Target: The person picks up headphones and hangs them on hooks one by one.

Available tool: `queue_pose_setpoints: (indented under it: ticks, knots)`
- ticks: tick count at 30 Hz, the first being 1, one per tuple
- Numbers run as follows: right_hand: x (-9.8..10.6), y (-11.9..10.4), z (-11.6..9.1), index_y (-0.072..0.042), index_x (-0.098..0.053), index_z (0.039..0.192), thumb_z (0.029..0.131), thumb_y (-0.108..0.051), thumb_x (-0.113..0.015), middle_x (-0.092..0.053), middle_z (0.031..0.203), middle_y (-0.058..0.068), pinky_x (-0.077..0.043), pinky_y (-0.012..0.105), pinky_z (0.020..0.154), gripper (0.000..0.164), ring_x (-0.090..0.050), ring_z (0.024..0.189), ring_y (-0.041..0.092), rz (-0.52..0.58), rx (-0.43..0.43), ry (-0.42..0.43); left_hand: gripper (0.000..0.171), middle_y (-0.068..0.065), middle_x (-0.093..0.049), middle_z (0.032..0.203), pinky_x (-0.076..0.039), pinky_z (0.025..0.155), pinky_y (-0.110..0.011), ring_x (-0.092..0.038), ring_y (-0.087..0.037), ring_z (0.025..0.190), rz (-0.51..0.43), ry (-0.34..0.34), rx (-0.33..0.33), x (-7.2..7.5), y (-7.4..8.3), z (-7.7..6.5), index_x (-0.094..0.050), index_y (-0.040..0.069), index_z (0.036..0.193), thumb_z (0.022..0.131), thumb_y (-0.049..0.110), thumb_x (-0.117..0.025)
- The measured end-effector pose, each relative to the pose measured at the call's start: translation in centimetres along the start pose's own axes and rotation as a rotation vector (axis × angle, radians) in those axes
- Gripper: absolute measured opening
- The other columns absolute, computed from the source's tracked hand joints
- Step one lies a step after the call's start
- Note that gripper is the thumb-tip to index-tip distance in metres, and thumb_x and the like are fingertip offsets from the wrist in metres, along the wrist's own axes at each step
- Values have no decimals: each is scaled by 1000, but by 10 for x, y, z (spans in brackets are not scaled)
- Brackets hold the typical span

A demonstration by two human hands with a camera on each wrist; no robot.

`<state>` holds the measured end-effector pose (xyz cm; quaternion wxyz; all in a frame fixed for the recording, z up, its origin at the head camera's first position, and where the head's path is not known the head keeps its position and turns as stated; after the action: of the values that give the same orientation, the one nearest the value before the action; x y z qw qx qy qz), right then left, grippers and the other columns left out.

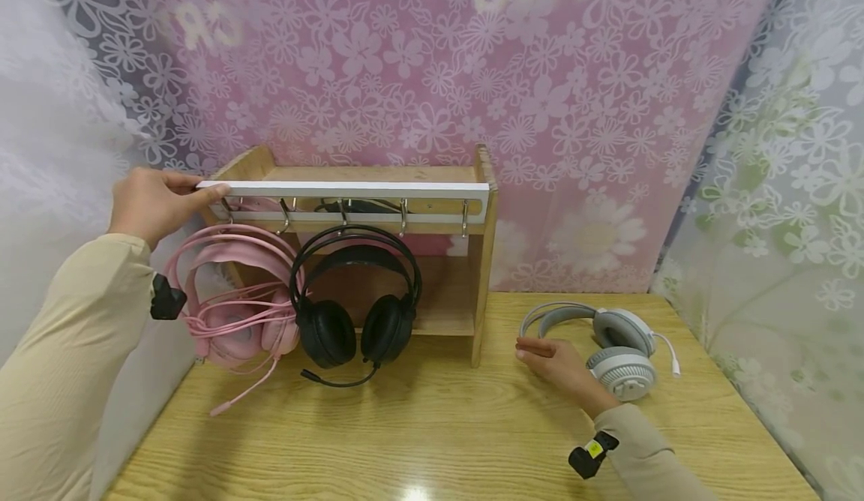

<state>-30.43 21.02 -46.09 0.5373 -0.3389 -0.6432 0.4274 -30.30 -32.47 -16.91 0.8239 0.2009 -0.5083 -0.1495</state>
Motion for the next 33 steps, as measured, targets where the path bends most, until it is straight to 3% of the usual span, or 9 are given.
queue_pose_setpoints:
  ticks: [5, 11, 16, 25, 31, 33]
  knots:
    - [6, 8, 5, 0, -51, 137, 94, -32, -62, -56, 135, 18, -48, 34, 95, 55, -53, 123, 32, 15, -17, 54, 73, -25, -64, 114, -39, 64, -34, -54, -36, 98, -3, -4, 2, 0, 0, 0, -64, -1, 123, 84, 61, -61]
    - [10, 16, 11, 4, -49, 137, 96, -22, -62, -55, 134, 21, -45, 39, 99, 51, -51, 125, 35, 19, -45, 76, 74, -26, -62, 117, -39, 67, -38, -53, -39, 101, -1, -16, 13, 1, -1, 0, -62, -3, 125, 85, 60, -61]
    - [12, 19, 14, 6, -48, 137, 97, -16, -58, -53, 135, 23, -43, 44, 100, 47, -49, 126, 38, -3, -74, 60, 74, -26, -61, 118, -40, 69, -40, -53, -41, 104, -5, -23, 15, 1, 0, 0, -61, -2, 125, 85, 60, -60]
    - [13, 19, 22, 12, -58, 124, 92, -9, -64, -63, 119, 27, -48, 44, 92, 39, -58, 113, 40, -194, -28, 36, 71, -26, -62, 117, -39, 66, -37, -54, -39, 101, 0, -19, 8, 1, 3, -2, -63, -3, 124, 86, 58, -61]
    - [13, 14, 21, 15, -55, 125, 91, -9, -63, -62, 119, 29, -50, 41, 89, 42, -59, 111, 39, -162, -39, -4, 71, -27, -62, 117, -39, 59, -33, -54, -39, 97, -3, -28, 10, 1, 3, -3, -62, -4, 124, 87, 57, -61]
    - [15, 13, 19, 15, -55, 126, 92, -9, -63, -60, 122, 30, -50, 41, 89, 42, -57, 114, 39, -148, -48, -11, 71, -27, -62, 117, -41, 62, -35, -54, -40, 99, -5, -26, 13, 1, 3, -3, -62, -3, 124, 86, 57, -61]
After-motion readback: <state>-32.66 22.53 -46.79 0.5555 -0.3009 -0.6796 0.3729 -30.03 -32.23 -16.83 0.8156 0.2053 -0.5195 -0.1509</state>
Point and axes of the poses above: each hand's wrist, its own z-axis towards the middle knuckle, its own x-axis out of the back of the hand, y = z × x, the point moved 5 cm from there along z, towards the middle knuckle
